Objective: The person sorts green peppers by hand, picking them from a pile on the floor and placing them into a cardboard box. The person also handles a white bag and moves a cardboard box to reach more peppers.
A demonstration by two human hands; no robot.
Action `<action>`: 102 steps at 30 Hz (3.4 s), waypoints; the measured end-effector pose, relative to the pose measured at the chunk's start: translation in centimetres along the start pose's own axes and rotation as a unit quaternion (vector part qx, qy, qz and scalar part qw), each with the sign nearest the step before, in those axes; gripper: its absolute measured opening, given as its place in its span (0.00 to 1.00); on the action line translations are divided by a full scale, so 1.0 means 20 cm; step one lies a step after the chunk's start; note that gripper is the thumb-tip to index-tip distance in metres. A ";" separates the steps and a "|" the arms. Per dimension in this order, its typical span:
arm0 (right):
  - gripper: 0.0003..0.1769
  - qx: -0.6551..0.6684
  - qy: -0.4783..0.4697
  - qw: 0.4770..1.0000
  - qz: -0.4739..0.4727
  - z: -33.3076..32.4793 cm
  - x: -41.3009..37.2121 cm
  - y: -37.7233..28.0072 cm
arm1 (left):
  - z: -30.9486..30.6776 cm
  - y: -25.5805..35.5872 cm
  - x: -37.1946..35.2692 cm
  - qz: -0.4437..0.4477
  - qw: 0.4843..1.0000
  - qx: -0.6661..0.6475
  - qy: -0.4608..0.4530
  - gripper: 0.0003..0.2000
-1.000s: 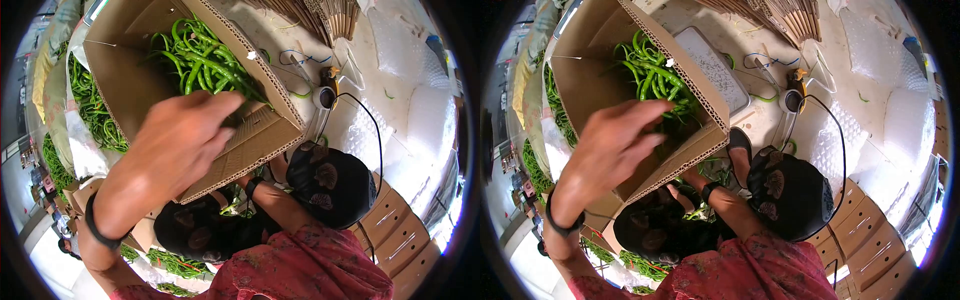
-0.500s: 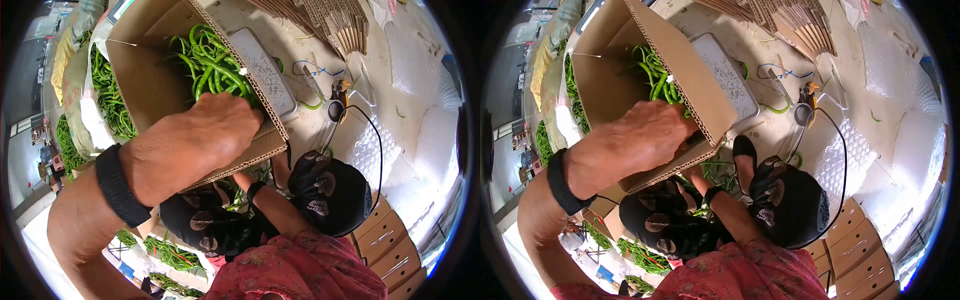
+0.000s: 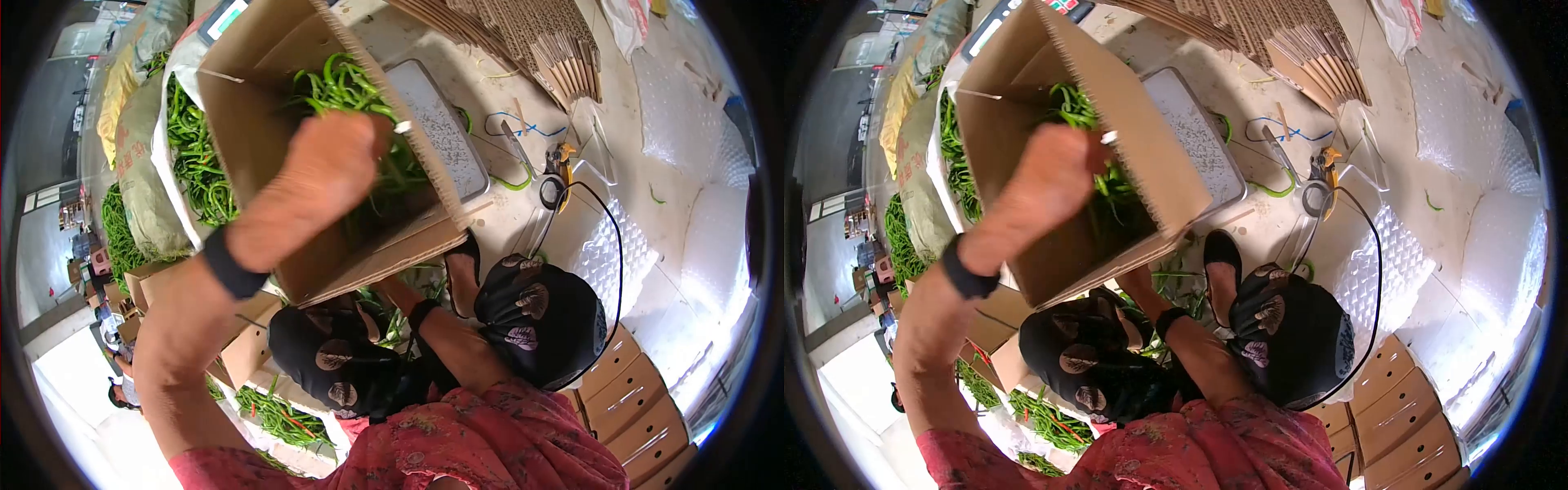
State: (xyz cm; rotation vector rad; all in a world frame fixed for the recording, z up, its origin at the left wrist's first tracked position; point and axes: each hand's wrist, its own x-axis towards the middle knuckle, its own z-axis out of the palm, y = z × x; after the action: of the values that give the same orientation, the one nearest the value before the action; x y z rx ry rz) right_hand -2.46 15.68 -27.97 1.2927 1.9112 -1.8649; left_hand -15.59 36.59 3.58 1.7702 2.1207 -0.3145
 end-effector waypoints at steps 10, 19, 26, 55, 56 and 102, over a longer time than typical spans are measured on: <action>0.18 0.000 -0.058 0.990 -0.126 -0.20 -0.11 -0.33 | -0.22 -0.29 -0.71 -0.155 0.611 -0.765 0.130 0.14; 0.15 0.144 -0.083 0.986 -0.013 -0.26 -0.23 -0.38 | -0.03 -0.29 -0.99 -0.040 0.469 -0.870 0.145 0.14; 0.14 0.108 -0.073 0.991 -0.010 -0.27 -0.27 -0.37 | 0.11 -0.31 -1.08 0.058 0.413 -0.897 0.149 0.14; 0.30 -0.437 -0.155 0.865 -0.194 -0.17 -0.32 0.28 | 0.53 -0.54 -1.18 -0.189 0.683 -0.704 0.041 0.17; 0.26 -0.436 -0.185 0.863 -0.174 -0.14 -0.33 0.39 | 0.47 -0.53 -1.15 -0.189 0.699 -0.686 0.076 0.17; 0.14 -0.196 -0.204 0.884 -0.373 -1.32 -0.85 -1.89 | 1.53 -0.83 -1.35 -0.232 0.743 -0.616 0.123 0.14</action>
State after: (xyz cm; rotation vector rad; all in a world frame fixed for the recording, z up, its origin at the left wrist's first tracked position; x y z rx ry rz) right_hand -5.94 37.50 15.92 -0.0024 2.5242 -1.6621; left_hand -23.71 -2.97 -14.20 0.4903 2.0048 1.0485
